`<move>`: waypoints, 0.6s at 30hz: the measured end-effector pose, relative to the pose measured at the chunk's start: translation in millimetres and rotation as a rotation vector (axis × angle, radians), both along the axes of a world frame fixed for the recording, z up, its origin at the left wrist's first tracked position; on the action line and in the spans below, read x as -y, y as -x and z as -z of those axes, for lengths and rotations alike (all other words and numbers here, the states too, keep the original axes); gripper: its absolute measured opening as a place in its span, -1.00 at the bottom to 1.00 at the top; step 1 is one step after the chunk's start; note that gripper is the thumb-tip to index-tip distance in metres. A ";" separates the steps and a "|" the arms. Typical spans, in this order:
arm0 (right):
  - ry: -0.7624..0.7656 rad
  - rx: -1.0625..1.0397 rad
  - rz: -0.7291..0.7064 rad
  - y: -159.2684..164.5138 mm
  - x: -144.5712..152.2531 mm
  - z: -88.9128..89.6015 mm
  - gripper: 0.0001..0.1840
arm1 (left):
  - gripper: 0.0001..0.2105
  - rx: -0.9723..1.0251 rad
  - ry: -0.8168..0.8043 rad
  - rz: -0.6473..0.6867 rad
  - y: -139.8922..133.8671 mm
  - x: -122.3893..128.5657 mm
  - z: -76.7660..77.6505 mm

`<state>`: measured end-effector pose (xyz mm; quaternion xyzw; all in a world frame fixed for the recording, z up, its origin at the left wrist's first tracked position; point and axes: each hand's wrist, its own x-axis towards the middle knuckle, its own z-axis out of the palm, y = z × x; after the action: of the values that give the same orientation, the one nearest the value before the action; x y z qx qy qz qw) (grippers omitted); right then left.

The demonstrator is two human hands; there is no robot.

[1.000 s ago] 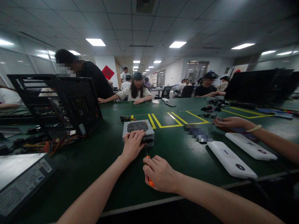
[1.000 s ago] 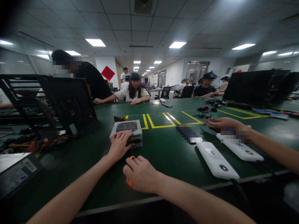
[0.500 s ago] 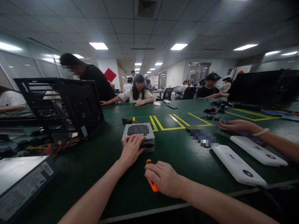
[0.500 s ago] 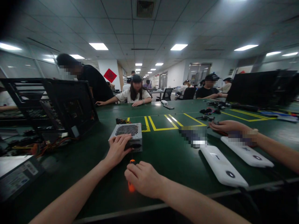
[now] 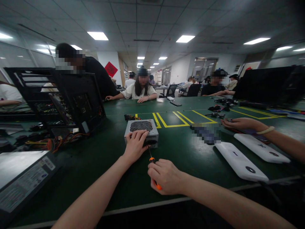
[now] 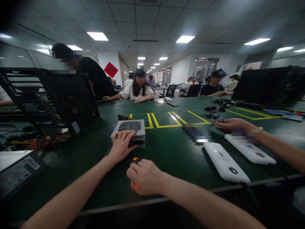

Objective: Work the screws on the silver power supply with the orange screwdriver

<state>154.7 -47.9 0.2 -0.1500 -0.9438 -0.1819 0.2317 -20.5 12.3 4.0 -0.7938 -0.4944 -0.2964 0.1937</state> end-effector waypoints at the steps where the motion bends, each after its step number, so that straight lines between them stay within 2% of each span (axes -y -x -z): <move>1: 0.005 0.005 -0.003 0.2 0.1 -0.4 -0.93 | -0.52 0.002 -0.001 0.001 0.1 -0.3 0.6; 4: -0.010 0.005 -0.015 1.1 -0.1 -2.2 -0.96 | -0.52 0.008 -0.016 0.003 -0.1 -1.0 2.1; 9: -0.093 -0.042 0.016 3.6 -0.7 0.0 -0.85 | -0.53 -0.002 -0.029 0.004 -1.8 -1.4 2.6; 18: -0.059 -0.044 0.003 -0.9 -3.8 2.1 -0.92 | -0.55 -0.005 -0.029 -0.006 -1.7 -2.4 2.0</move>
<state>155.5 -44.1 -2.0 -0.1487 -0.9324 -0.2068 0.2566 -18.8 14.7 2.0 -0.7901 -0.4921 -0.3010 0.2073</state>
